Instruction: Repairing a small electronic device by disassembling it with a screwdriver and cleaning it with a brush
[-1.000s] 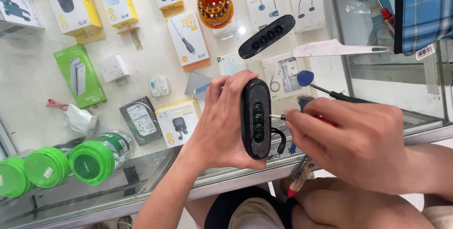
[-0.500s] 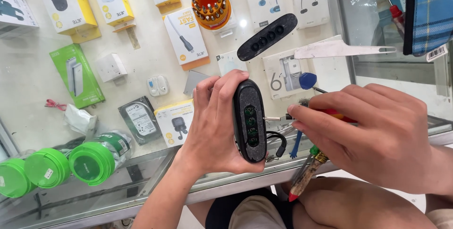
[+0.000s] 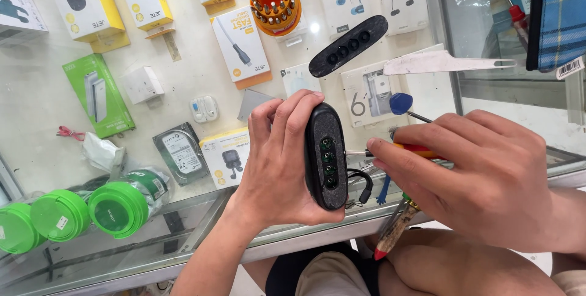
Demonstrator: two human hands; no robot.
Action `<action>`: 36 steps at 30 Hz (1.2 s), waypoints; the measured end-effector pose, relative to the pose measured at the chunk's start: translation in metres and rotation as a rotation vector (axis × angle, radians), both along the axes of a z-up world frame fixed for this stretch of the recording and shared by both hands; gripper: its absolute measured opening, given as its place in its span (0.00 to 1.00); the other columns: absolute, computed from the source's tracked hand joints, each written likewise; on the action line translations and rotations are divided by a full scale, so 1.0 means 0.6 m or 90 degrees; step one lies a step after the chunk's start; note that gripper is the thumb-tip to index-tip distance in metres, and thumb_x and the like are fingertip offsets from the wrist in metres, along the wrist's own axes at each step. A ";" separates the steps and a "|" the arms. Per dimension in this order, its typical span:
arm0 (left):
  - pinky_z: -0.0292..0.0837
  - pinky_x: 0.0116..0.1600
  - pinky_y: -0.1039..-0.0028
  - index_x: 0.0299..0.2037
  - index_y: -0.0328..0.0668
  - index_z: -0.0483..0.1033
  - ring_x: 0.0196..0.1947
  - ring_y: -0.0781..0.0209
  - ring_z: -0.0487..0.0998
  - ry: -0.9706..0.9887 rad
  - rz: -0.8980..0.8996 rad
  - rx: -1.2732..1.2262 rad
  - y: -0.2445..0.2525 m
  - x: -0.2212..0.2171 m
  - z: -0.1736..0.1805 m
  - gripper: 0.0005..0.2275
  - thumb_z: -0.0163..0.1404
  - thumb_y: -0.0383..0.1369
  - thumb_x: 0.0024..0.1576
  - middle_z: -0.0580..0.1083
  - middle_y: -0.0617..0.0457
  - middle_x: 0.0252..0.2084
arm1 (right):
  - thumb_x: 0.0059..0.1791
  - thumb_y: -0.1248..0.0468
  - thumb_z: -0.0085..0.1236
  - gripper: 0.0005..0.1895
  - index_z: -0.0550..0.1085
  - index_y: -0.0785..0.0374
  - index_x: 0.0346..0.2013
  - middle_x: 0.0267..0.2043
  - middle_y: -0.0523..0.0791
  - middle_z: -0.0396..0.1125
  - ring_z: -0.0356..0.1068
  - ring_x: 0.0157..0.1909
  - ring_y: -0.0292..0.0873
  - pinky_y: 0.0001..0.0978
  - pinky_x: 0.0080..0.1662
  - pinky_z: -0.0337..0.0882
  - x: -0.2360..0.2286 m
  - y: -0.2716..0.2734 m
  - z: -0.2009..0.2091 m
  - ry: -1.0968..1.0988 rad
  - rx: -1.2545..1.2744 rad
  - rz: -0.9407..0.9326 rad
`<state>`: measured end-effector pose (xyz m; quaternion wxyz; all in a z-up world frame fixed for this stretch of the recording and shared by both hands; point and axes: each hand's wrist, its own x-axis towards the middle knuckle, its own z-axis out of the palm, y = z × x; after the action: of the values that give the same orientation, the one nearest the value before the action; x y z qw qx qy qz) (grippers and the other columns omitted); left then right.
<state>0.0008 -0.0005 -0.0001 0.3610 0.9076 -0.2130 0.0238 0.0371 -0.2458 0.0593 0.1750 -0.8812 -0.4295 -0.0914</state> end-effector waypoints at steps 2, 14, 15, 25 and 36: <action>0.59 0.67 0.58 0.67 0.33 0.57 0.59 0.41 0.64 -0.001 0.021 0.016 -0.001 -0.002 0.000 0.53 0.62 0.56 0.32 0.65 0.42 0.66 | 0.56 0.65 0.59 0.05 0.79 0.52 0.37 0.36 0.40 0.72 0.67 0.29 0.42 0.33 0.31 0.61 0.000 0.003 0.003 -0.057 -0.031 0.002; 0.63 0.64 0.56 0.66 0.30 0.60 0.57 0.41 0.67 -0.087 0.130 0.061 -0.016 -0.012 0.002 0.51 0.61 0.59 0.36 0.68 0.39 0.63 | 0.57 0.69 0.54 0.07 0.79 0.60 0.39 0.38 0.43 0.76 0.69 0.29 0.40 0.30 0.33 0.64 0.001 0.021 -0.010 -0.162 -0.013 0.028; 0.63 0.64 0.56 0.66 0.30 0.60 0.57 0.41 0.67 -0.087 0.130 0.061 -0.017 -0.014 0.002 0.51 0.61 0.59 0.36 0.68 0.39 0.63 | 0.57 0.69 0.54 0.07 0.79 0.60 0.39 0.38 0.43 0.76 0.69 0.29 0.40 0.30 0.33 0.64 0.002 0.020 -0.009 -0.162 -0.014 0.028; 0.62 0.59 0.55 0.66 0.35 0.63 0.56 0.43 0.69 -0.108 0.160 0.111 -0.020 -0.020 0.008 0.49 0.58 0.63 0.38 0.69 0.43 0.64 | 0.56 0.70 0.54 0.06 0.79 0.64 0.39 0.40 0.46 0.76 0.71 0.32 0.42 0.31 0.34 0.66 0.029 0.014 0.001 -0.195 -0.022 0.142; 0.62 0.58 0.54 0.66 0.36 0.63 0.55 0.42 0.68 -0.081 0.156 0.114 -0.023 -0.021 0.010 0.51 0.60 0.63 0.36 0.69 0.44 0.63 | 0.56 0.69 0.52 0.08 0.79 0.67 0.42 0.39 0.49 0.76 0.71 0.32 0.46 0.35 0.34 0.70 0.043 0.009 -0.032 -0.106 0.065 0.214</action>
<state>-0.0120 -0.0144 0.0058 0.2588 0.9521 -0.1243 0.1056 0.0630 -0.2402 0.0399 0.1964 -0.7762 -0.5786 -0.1552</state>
